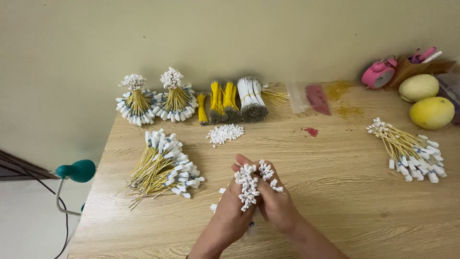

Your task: Sorting, grouping, and bundling small electronic wire components at a workbench.

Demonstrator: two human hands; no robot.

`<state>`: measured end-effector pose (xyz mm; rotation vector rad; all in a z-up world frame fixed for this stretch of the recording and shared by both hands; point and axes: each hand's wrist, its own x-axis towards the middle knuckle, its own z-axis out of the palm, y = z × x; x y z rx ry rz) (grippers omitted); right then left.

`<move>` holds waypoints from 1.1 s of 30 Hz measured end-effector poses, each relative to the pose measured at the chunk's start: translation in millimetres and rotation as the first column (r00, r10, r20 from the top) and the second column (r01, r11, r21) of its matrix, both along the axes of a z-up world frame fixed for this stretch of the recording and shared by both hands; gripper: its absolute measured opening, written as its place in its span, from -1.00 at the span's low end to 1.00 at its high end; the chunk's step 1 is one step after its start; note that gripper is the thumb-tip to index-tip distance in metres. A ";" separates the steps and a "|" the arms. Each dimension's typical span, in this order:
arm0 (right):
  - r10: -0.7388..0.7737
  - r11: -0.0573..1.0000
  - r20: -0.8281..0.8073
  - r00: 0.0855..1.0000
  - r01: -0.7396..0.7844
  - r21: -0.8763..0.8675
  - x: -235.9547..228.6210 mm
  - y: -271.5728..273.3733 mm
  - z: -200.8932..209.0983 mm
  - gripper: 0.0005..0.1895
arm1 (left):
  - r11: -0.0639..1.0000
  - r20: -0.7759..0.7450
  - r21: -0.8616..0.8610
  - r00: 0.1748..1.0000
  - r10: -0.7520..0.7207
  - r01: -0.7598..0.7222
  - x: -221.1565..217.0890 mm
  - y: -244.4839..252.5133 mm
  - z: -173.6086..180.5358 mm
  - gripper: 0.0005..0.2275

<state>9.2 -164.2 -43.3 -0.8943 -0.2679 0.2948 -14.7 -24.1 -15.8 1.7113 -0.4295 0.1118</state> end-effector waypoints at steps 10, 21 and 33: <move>-0.023 0.998 -0.062 0.998 0.027 0.058 -7.0 -1.2 8.9 -0.39 | 0.952 -0.273 -0.288 0.962 0.021 -0.102 0.5 -27.9 14.8 -0.76; -0.164 0.763 0.346 0.924 0.341 -0.549 12.0 -26.6 55.3 -0.40 | 0.663 -0.442 -0.742 0.818 -0.369 -0.102 12.0 -8.0 -41.8 -0.79; 0.371 0.523 0.686 0.626 0.470 -0.711 22.3 -47.7 55.0 -0.69 | 0.805 -0.650 -0.593 0.585 -0.485 0.009 15.4 -8.3 -193.0 -0.80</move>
